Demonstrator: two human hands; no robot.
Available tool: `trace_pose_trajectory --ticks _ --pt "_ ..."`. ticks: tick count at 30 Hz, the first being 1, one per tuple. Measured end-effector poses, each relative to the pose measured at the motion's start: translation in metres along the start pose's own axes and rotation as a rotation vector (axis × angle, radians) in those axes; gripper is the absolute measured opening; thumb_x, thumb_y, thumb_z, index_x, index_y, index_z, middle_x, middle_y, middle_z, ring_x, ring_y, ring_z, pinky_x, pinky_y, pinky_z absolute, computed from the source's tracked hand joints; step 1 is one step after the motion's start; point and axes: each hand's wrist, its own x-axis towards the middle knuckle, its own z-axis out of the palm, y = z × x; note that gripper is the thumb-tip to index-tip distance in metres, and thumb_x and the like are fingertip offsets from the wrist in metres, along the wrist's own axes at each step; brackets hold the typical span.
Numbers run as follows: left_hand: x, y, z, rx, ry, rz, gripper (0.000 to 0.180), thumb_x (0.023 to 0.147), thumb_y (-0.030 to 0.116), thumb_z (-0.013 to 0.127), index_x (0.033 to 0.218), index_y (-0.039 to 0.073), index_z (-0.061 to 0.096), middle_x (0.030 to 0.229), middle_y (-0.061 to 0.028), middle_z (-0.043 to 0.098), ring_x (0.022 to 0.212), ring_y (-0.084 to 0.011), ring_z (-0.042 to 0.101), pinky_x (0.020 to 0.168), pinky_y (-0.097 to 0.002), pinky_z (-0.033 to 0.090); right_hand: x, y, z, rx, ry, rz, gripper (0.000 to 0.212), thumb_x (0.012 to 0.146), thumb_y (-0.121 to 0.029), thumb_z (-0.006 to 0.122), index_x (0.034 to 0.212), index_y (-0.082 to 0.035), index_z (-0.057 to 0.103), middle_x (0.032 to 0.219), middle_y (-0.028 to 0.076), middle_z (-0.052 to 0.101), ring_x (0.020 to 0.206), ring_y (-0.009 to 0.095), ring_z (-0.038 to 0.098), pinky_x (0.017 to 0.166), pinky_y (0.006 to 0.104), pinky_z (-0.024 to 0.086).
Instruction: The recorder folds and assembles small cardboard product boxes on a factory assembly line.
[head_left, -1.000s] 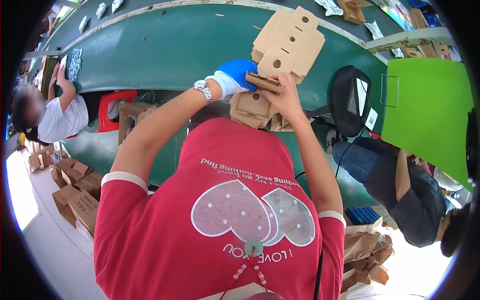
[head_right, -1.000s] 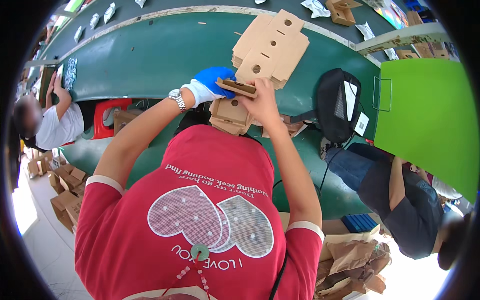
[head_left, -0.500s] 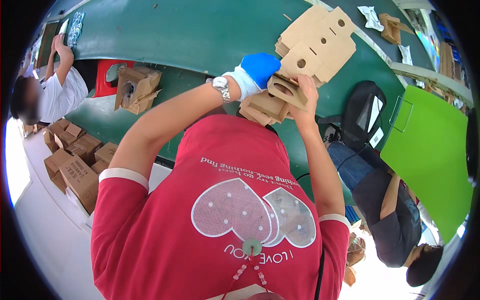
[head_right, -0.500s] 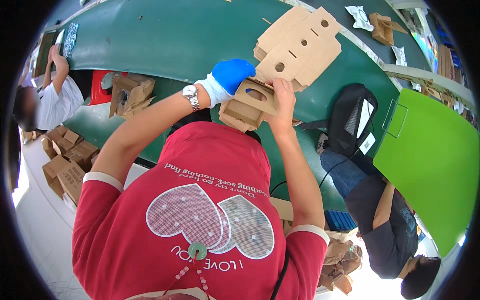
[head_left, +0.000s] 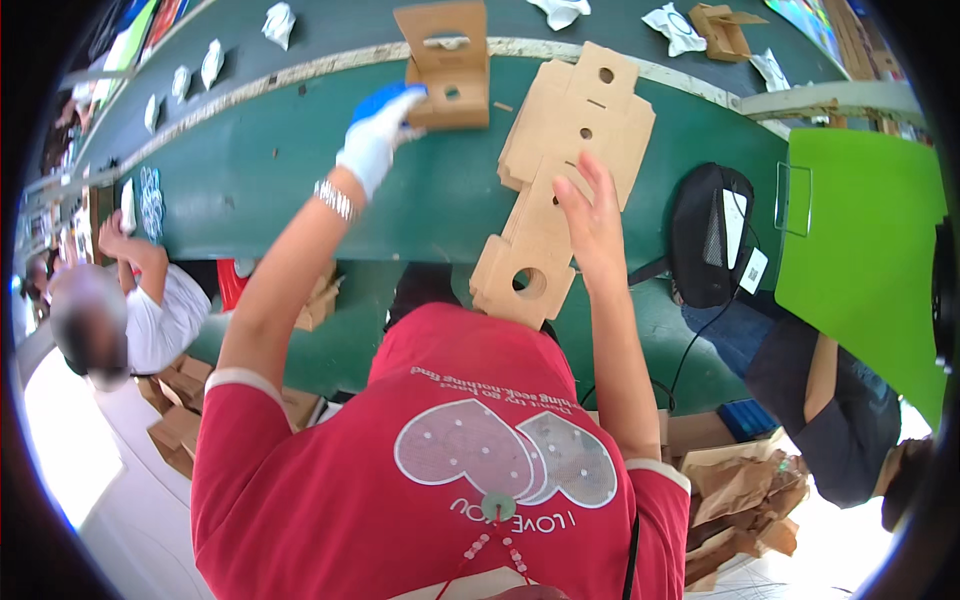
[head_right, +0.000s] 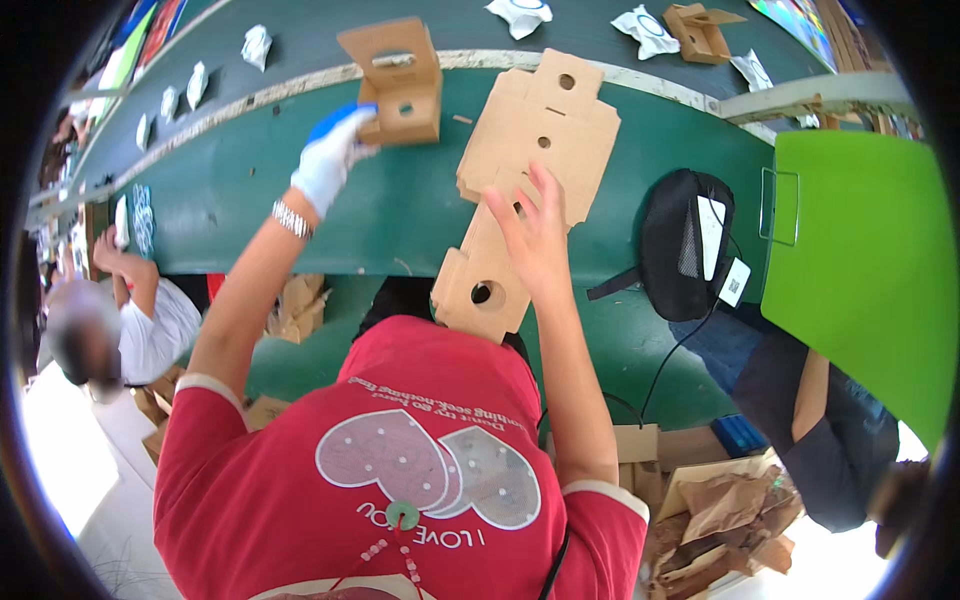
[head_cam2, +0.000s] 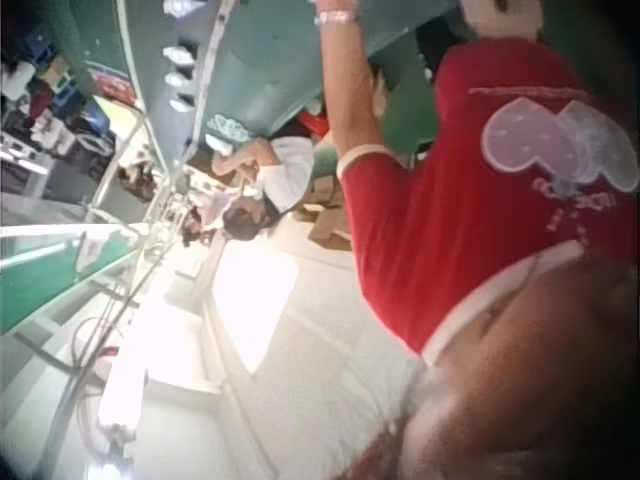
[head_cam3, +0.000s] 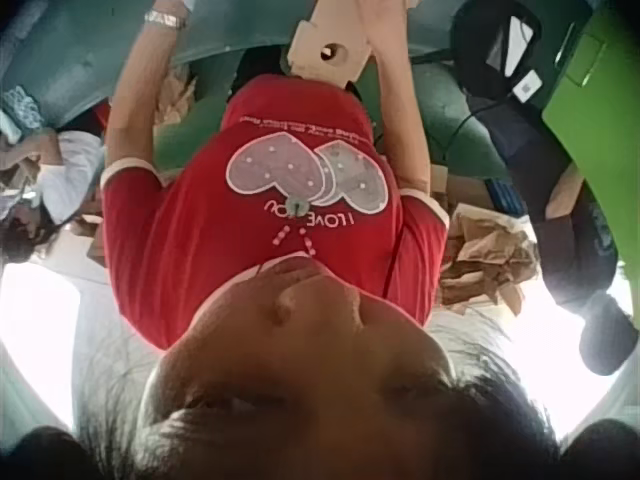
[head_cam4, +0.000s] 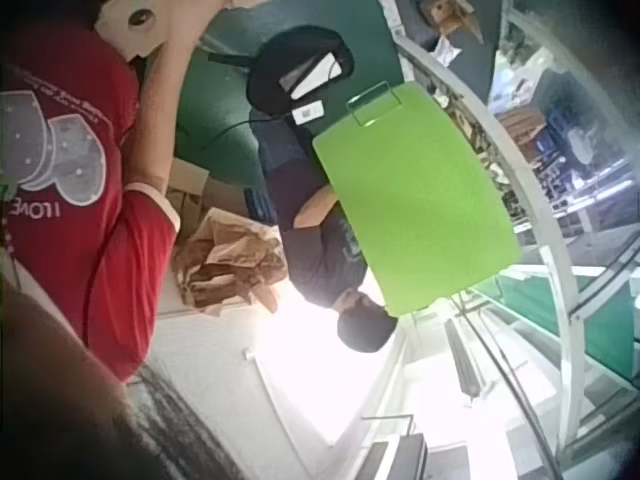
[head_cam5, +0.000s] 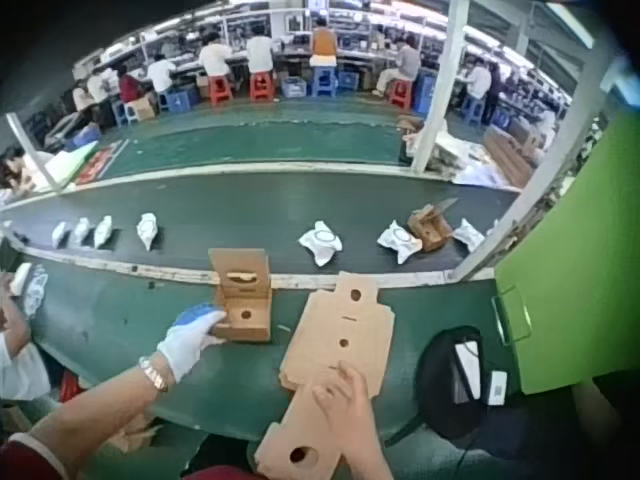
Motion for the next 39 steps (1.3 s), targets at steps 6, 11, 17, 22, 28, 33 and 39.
trace_pose_trajectory --ticks 6,11,17,22,28,33,39 --pt "0.151 0.067 0.031 -0.006 -0.134 0.092 0.052 0.091 0.031 0.068 0.136 0.007 0.055 0.15 -0.0113 0.041 0.14 -0.0316 0.034 0.108 -0.0409 0.042 -0.063 0.045 -0.029 -0.069 0.204 0.185 0.059 0.092 -0.027 0.07 0.134 0.006 0.045 0.135 0.021 0.047 0.124 0.027 0.05 0.104 0.0386 0.044" --pt "0.11 0.05 0.046 0.268 0.087 0.068 0.063 0.09 0.043 0.066 0.141 0.009 0.051 0.148 -0.0107 0.045 0.137 -0.0295 0.042 0.112 -0.0367 0.032 -0.095 0.072 -0.031 -0.135 0.317 0.297 0.058 0.093 -0.029 0.067 0.133 0.007 0.045 0.134 0.023 0.046 0.122 0.029 0.051 0.105 0.0382 0.043" --pt "-0.105 -0.109 -0.001 0.454 -0.197 0.11 0.056 0.094 0.035 0.065 0.141 0.007 0.05 0.139 -0.0067 0.054 0.124 -0.0188 0.052 0.104 -0.0353 0.042 -0.126 0.099 -0.024 -0.532 0.019 0.175 0.077 0.092 -0.031 0.066 0.142 0.014 0.028 0.149 0.035 0.024 0.14 0.042 0.027 0.116 0.0452 0.025" --pt "-0.191 -0.16 0.073 0.521 -0.112 0.095 0.068 0.093 0.017 0.067 0.148 -0.002 0.032 0.153 -0.015 0.037 0.134 -0.0176 0.045 0.111 -0.0293 0.036 -0.129 0.085 -0.012 -0.525 -0.119 0.18 0.089 0.093 -0.034 0.063 0.146 0.018 0.014 0.152 0.039 0.013 0.145 0.047 0.012 0.119 0.0475 0.013" --pt "-0.215 -0.114 0.108 0.605 0.025 0.092 0.09 0.087 0.034 0.074 0.15 -0.005 0.022 0.143 -0.0234 0.044 0.131 -0.0229 0.046 0.107 -0.031 0.039 -0.134 0.053 -0.016 -0.486 0.029 -0.014 0.068 0.096 -0.03 0.06 0.136 0.016 0.031 0.142 0.035 0.033 0.133 0.042 0.035 0.113 0.0458 0.026" --pt "-0.212 -0.111 0.105 0.432 -0.35 -0.015 0.065 0.095 0.045 0.058 0.133 -0.006 0.048 0.127 -0.018 0.055 0.112 -0.0209 0.057 0.093 -0.0328 0.047 -0.113 0.044 -0.022 -0.059 0.077 0.136 0.032 0.1 -0.029 0.056 0.103 0.002 0.05 0.096 0.01 0.059 0.086 0.021 0.057 0.077 0.0365 0.047" --pt "-0.211 -0.061 0.119 -0.268 -0.328 -0.344 0.04 0.096 0.022 0.058 0.129 -0.002 0.054 0.111 -0.0151 0.064 0.085 -0.0194 0.066 0.067 -0.0285 0.054 -0.085 0.005 -0.036 0.587 -0.367 0.371 0.028 0.104 -0.031 0.047 0.083 -0.012 0.046 0.063 -0.005 0.036 0.053 0.008 0.033 0.05 0.0257 0.03"
